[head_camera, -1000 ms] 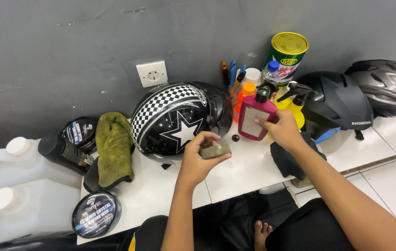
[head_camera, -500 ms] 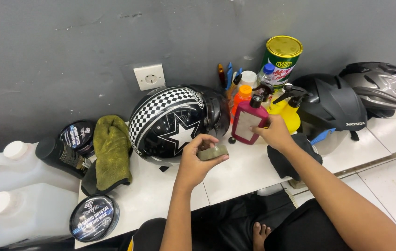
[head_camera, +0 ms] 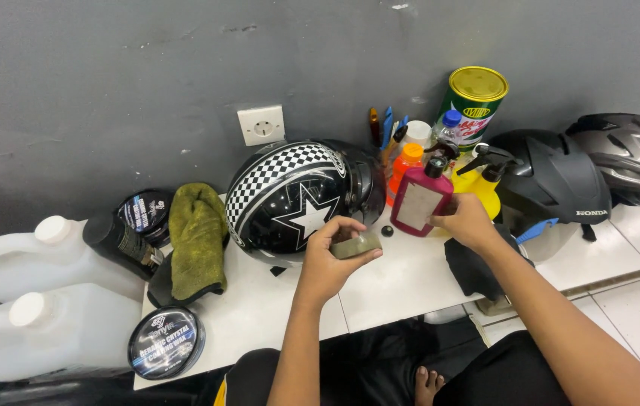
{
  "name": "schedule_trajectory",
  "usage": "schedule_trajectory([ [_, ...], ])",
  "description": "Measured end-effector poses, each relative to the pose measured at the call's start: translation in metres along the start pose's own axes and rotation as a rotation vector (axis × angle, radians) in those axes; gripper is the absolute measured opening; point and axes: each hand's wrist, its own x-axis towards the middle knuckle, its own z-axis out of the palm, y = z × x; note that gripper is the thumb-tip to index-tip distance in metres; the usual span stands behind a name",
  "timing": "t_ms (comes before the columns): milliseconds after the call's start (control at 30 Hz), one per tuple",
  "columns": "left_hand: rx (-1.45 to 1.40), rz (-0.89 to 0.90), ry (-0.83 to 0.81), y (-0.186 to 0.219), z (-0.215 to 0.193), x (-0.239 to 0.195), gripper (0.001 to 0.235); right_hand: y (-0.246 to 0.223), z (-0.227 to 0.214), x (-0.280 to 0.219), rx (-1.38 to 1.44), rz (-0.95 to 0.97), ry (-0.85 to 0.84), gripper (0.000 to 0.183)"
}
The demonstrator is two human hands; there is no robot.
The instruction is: The person cleans a black motorcycle helmet with a checkered pattern using a green sponge and a pink bottle of cleaning solution. They wipe the helmet surface, apply more solution to the sponge, and continue wiping the helmet thoroughly.
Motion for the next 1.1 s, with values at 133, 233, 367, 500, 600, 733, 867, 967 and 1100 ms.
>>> schedule_trajectory([
  [133, -0.031, 0.003, 0.074, 0.011, -0.004, -0.001, 0.039, -0.012, -0.009, -0.014, -0.211, 0.000, -0.089, 0.033],
  [233, -0.040, 0.037, 0.137, 0.011, -0.005, -0.002, 0.039, -0.049, -0.014, -0.043, -0.415, 0.049, -0.160, 0.019],
  [367, -0.101, 0.054, 0.201, 0.009, 0.000, -0.002, 0.044, -0.079, 0.008, -0.065, 0.035, -0.055, -0.405, 0.030],
  [500, -0.171, 0.075, 0.277, 0.004, 0.005, 0.000, 0.044, -0.102, 0.041, -0.090, 0.592, -0.241, -0.403, 0.060],
  [600, -0.272, 0.076, 0.274, 0.012, 0.010, -0.007, 0.046, -0.119, 0.055, -0.096, 0.674, -0.240, -0.319, 0.047],
  [733, -0.333, 0.158, 0.260, 0.005, 0.000, -0.013, 0.054, -0.136, 0.067, -0.092, 0.782, -0.236, -0.266, 0.037],
  [867, -0.352, 0.286, 0.247, -0.010, -0.035, -0.012, 0.070, -0.143, 0.069, -0.084, 0.806, -0.332, -0.103, 0.054],
  [967, -0.221, 0.299, 0.391, 0.003, -0.072, -0.017, 0.073, -0.164, 0.061, -0.088, 0.602, -0.506, 0.055, 0.053],
  [1100, -0.079, 0.070, 0.690, 0.041, -0.107, -0.030, 0.086, -0.178, 0.068, -0.089, 0.284, -0.587, 0.266, 0.023],
])
